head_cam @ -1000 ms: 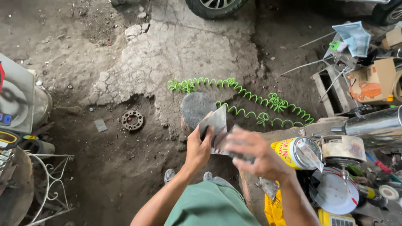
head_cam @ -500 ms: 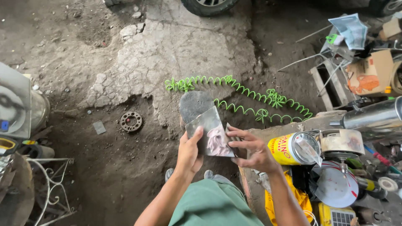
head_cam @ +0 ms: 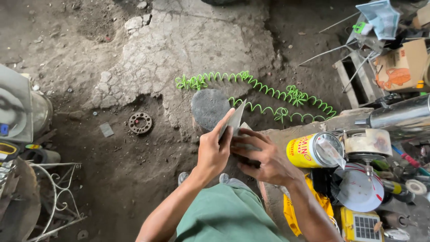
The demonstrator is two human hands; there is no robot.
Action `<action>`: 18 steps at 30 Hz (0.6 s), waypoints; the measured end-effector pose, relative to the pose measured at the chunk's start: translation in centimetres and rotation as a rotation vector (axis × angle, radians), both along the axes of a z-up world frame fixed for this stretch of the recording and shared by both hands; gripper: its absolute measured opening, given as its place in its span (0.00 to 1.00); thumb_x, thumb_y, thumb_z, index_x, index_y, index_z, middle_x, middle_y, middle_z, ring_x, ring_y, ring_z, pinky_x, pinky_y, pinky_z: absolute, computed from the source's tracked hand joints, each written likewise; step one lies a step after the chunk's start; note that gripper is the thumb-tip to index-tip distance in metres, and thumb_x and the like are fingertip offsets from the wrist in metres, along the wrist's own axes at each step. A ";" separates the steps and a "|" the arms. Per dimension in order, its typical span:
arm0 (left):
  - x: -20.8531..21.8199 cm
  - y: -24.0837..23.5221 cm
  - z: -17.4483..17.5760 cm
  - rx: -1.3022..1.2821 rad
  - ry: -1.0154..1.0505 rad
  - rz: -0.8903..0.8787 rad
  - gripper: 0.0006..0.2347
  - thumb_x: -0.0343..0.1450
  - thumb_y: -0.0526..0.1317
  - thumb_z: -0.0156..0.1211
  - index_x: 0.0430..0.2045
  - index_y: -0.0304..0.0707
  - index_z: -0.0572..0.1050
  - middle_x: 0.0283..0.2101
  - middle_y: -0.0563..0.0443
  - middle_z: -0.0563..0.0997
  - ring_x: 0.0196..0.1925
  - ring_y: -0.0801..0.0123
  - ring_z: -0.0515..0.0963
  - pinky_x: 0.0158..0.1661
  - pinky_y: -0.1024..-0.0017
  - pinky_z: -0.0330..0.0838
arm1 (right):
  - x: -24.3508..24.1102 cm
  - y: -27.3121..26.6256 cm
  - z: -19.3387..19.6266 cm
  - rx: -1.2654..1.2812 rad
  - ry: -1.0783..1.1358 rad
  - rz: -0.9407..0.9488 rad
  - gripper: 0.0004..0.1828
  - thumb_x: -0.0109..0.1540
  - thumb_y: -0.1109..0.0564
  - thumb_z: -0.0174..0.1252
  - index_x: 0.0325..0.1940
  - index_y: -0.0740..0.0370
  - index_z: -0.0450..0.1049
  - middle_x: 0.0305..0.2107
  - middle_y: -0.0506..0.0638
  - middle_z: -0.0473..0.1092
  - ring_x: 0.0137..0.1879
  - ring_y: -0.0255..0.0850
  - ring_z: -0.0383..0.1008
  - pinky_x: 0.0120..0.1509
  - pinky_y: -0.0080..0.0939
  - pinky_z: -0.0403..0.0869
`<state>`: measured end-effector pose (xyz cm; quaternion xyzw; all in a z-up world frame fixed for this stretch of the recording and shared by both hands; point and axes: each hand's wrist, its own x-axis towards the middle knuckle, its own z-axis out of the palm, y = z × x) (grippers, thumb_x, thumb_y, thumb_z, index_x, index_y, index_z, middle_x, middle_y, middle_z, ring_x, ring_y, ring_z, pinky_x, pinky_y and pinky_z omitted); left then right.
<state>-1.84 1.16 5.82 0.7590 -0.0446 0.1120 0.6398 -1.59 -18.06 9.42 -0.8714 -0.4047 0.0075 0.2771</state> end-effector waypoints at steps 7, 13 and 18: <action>-0.1 1.4 0.4 0.094 0.228 0.048 0.20 0.76 0.35 0.54 0.66 0.53 0.69 0.24 0.29 0.75 0.19 0.55 0.68 0.28 0.67 0.71 | 0.4 0.1 -1.9 -0.021 0.015 0.099 0.25 0.55 0.56 0.67 0.57 0.57 0.80 0.58 0.50 0.73 0.72 0.53 0.64 0.75 0.54 0.62; -0.4 1.7 -2.7 -0.007 -0.184 0.230 0.18 0.79 0.35 0.52 0.66 0.36 0.67 0.56 0.45 0.81 0.52 0.69 0.85 0.48 0.77 0.76 | 0.1 -1.7 -3.2 0.049 0.227 -0.051 0.24 0.57 0.58 0.65 0.58 0.55 0.79 0.61 0.54 0.68 0.70 0.51 0.66 0.72 0.54 0.67; 0.3 0.4 -6.3 -1.081 0.398 0.033 0.19 0.74 0.36 0.59 0.59 0.25 0.71 0.52 0.43 0.81 0.51 0.63 0.80 0.52 0.64 0.75 | -0.3 -1.2 -5.7 0.495 0.118 -0.013 0.26 0.54 0.60 0.72 0.57 0.54 0.79 0.63 0.55 0.68 0.78 0.54 0.61 0.78 0.58 0.64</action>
